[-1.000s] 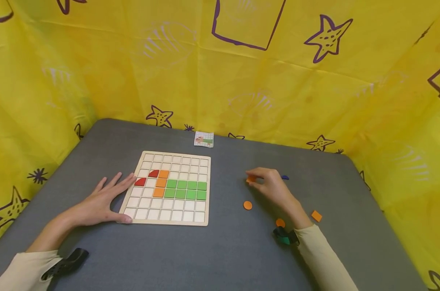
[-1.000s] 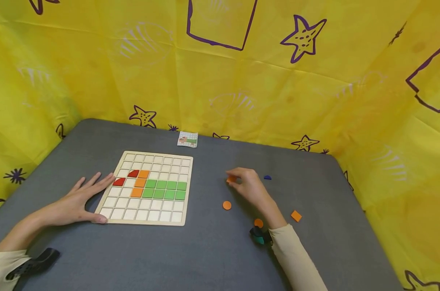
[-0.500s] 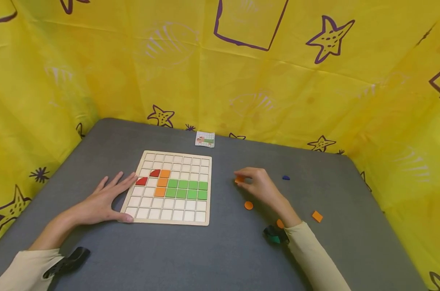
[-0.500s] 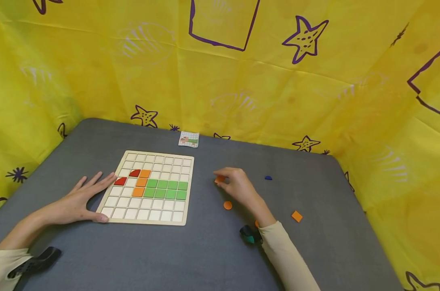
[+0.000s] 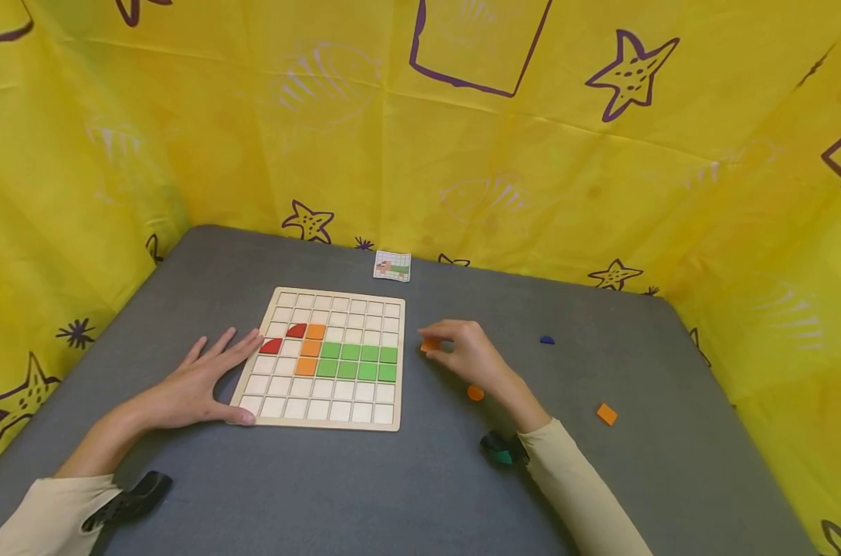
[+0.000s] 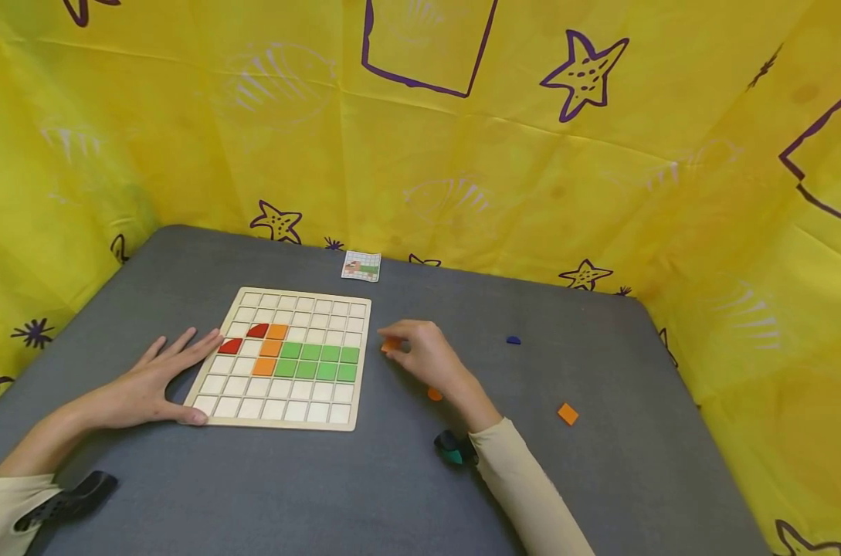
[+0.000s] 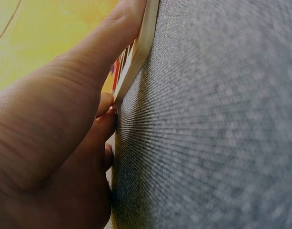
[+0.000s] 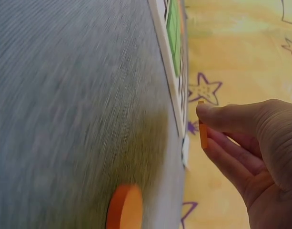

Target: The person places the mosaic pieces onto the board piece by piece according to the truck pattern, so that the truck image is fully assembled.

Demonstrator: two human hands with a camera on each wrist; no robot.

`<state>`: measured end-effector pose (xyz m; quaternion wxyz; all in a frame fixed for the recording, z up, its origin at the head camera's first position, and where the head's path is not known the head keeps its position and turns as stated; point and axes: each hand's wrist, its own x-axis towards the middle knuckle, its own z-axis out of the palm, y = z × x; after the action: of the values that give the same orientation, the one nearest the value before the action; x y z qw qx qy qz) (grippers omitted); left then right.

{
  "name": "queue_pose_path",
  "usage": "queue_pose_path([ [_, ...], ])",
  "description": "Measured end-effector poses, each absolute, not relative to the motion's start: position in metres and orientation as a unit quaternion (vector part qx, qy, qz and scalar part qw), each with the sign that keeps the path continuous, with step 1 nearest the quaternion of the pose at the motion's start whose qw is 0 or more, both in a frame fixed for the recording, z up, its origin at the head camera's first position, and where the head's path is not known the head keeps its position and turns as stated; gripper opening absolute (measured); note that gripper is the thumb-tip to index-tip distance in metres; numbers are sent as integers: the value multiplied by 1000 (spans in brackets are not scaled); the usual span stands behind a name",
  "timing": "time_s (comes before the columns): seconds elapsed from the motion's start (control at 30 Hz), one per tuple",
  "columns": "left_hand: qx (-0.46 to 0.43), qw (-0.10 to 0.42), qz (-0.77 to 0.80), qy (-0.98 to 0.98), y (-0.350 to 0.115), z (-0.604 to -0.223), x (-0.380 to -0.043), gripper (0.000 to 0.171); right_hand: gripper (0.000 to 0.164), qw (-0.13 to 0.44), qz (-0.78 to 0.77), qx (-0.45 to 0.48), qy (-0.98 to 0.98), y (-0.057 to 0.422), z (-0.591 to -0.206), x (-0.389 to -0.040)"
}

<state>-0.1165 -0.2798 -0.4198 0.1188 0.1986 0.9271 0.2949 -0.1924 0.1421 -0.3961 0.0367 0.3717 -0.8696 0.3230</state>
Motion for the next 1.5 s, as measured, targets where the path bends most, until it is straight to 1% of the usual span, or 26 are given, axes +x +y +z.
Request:
queue_pose_path([
  [0.47, 192, 125, 293, 928, -279, -419, -116, 120, 26, 21, 350, 393, -850, 99, -395, -189],
  [0.8, 185, 128, 291, 930, -280, -419, -116, 121, 29, -8, 372, 409, -834, 70, -397, -186],
  [1.13, 188, 123, 297, 928, -281, -417, -114, 120, 32, -30, 354, 415, -838, 41, -401, -184],
  [1.33, 197, 114, 298, 927, -280, -419, -114, 119, 29, -41, 348, 416, -839, 24, -403, -183],
  [1.5, 194, 118, 299, 927, -280, -419, -115, 119, 30, -49, 339, 419, -841, 8, -401, -181],
])
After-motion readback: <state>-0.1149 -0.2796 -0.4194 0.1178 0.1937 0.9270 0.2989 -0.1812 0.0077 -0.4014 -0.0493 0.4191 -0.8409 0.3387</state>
